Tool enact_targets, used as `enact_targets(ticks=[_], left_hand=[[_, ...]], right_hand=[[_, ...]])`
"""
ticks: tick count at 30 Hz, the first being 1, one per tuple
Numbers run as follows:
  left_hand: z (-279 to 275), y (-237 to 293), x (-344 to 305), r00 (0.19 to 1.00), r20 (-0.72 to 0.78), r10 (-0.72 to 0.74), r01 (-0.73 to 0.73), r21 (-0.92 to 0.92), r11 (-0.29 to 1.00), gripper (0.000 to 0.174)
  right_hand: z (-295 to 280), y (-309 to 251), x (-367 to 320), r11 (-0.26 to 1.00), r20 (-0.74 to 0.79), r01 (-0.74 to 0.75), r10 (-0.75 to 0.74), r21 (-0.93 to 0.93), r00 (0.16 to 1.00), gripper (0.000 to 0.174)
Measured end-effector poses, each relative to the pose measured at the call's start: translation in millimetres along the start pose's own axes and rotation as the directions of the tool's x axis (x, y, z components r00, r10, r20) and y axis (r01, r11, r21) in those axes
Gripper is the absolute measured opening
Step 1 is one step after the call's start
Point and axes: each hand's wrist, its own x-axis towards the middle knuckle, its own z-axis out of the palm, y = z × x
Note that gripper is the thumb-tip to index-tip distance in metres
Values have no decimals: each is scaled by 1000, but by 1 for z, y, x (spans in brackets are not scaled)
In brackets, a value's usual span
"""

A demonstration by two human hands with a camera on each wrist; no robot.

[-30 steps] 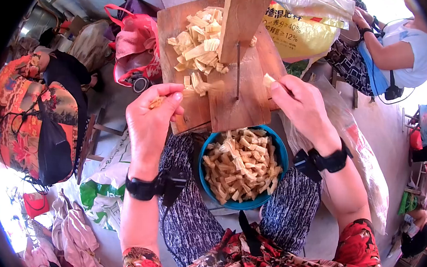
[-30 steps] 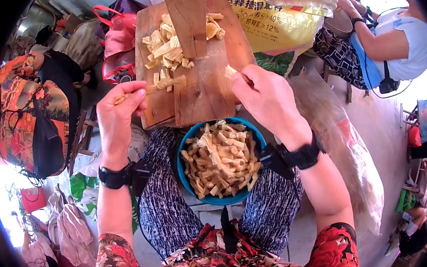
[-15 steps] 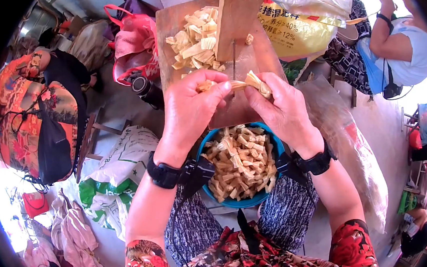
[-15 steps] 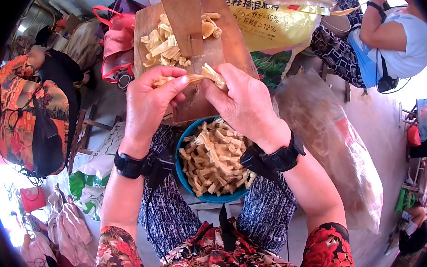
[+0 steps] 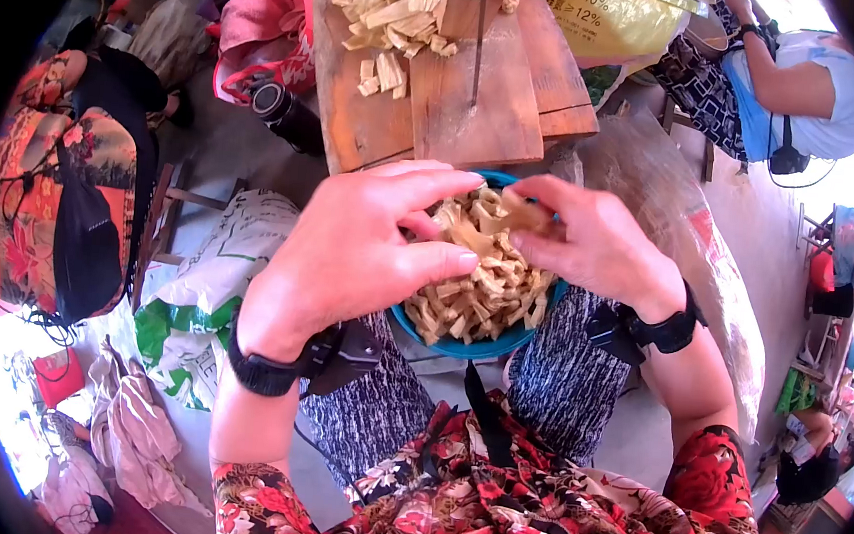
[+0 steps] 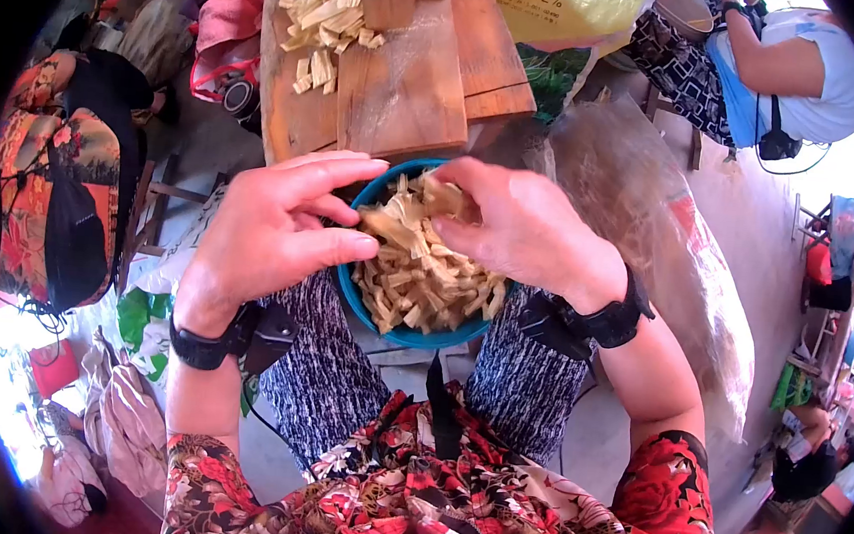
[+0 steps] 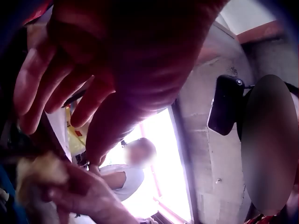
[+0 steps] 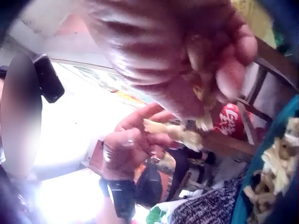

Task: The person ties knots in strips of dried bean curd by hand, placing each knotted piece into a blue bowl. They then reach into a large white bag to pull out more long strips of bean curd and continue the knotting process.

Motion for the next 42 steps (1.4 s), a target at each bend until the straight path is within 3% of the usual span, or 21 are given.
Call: enact_targets(ticks=[3, 6, 8, 10, 11, 12, 14, 15, 17, 18, 19, 21, 27, 30, 33, 34, 35, 36, 38, 40, 42], left_hand=[[-19, 6, -23, 957, -122, -263, 243, -159, 957, 35], [-43, -37, -43, 898, -221, -380, 298, -327, 897, 27], [-49, -97, -55, 846, -242, -476, 336, -452, 826, 27], [-40, -169, -66, 800, -171, -575, 384, -590, 710, 28], [-33, -201, -75, 781, -106, -616, 429, -626, 651, 30], [-18, -231, -84, 769, -25, -638, 449, -690, 568, 30], [0, -240, -91, 769, 52, -637, 410, -804, 431, 34], [5, -234, -94, 783, 50, -620, 353, -856, 377, 36], [21, -282, -104, 731, 224, -644, 554, -746, 370, 43], [39, -306, -109, 776, 107, -621, 560, -569, 602, 46], [55, -356, -121, 781, -49, -623, 594, -252, 764, 49], [41, -347, -118, 745, -217, -631, 661, 105, 743, 48], [23, -343, -119, 781, -292, -552, 623, 321, 713, 50], [22, -297, -88, 607, -118, -786, 787, 229, 573, 42], [87, -359, -74, 712, -180, -679, 655, -177, 734, 32], [95, -365, -58, 565, -190, -803, 736, -324, 595, 36], [97, -372, -50, 614, -203, -762, 742, -179, 646, 36], [106, -394, -44, 597, -297, -745, 722, -207, 661, 34], [112, -418, -38, 602, -332, -726, 726, -151, 671, 34], [104, -408, -40, 643, -224, -732, 754, 23, 656, 36], [99, -393, -46, 690, -168, -704, 719, 47, 693, 38]], right_hand=[[26, 22, -8, 997, 14, 36, -36, -63, 999, 39], [48, 38, -1, 998, 128, -55, 53, 12, 990, 42], [64, 37, 8, 978, 195, -201, 208, -55, 958, 45], [87, 43, 22, 945, 254, -272, 312, -181, 915, 48], [110, 65, 25, 962, 205, -200, 237, -187, 950, 48], [116, 61, 28, 957, 241, -219, 262, -191, 934, 46], [125, 53, 33, 951, 406, -242, 301, -190, 863, 41], [132, 53, 28, 971, 361, -135, 200, -195, 911, 37], [131, 40, 29, 952, 414, -180, 272, -246, 869, 32], [135, 45, 27, 951, 414, -183, 275, -250, 867, 29], [140, 50, 28, 951, 415, -183, 275, -249, 867, 27], [148, 50, 28, 926, 407, -208, 329, -314, 852, 25], [160, 48, 34, 855, 375, -245, 435, -457, 819, 31], [165, 49, 36, 820, 364, -257, 478, -511, 799, 32], [168, 52, 40, 814, 378, -257, 489, -520, 786, 30], [169, 55, 39, 818, 387, -252, 486, -518, 784, 29], [169, 58, 41, 822, 394, -242, 478, -516, 785, 28], [170, 59, 41, 831, 394, -225, 457, -509, 797, 24], [173, 68, 38, 857, 389, -225, 425, -464, 817, 22], [175, 74, 38, 885, 392, -212, 384, -415, 836, 23], [174, 72, 41, 872, 422, -216, 413, -440, 807, 21]])
